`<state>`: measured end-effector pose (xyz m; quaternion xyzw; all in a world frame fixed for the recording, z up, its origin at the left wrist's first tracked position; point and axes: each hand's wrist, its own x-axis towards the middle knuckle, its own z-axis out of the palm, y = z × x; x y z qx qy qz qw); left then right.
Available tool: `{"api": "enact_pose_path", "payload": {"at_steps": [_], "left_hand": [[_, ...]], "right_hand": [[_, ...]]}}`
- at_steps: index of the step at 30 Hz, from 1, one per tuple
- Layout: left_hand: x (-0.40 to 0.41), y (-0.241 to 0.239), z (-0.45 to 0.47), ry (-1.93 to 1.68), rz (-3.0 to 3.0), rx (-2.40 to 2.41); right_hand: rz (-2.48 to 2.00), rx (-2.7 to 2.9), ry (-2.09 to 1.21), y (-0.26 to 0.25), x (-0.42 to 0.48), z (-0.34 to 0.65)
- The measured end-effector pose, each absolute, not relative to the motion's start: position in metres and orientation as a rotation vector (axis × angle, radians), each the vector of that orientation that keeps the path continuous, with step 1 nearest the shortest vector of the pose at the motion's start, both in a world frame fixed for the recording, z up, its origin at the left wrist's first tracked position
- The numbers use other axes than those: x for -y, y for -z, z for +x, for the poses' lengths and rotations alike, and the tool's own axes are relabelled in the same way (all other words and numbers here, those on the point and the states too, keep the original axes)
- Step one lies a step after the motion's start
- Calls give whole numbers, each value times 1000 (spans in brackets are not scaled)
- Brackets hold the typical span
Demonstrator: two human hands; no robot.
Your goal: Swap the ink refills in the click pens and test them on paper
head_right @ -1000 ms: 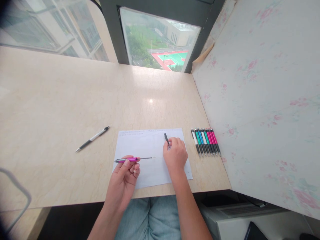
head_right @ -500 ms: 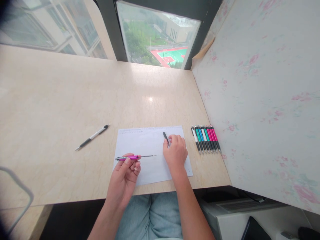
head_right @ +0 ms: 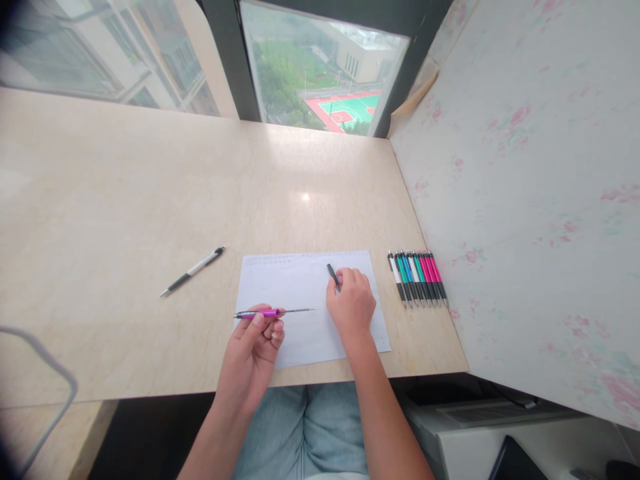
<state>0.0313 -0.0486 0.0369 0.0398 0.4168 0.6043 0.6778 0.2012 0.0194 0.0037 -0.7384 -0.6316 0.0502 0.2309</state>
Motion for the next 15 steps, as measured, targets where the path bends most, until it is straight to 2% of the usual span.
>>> {"api": "enact_pose_path", "payload": {"at_steps": [15], "left_hand": [[48,-36,30,-1355,91,-934]], "right_hand": [[-2076,1667,-109,-3,-40,209]]}}
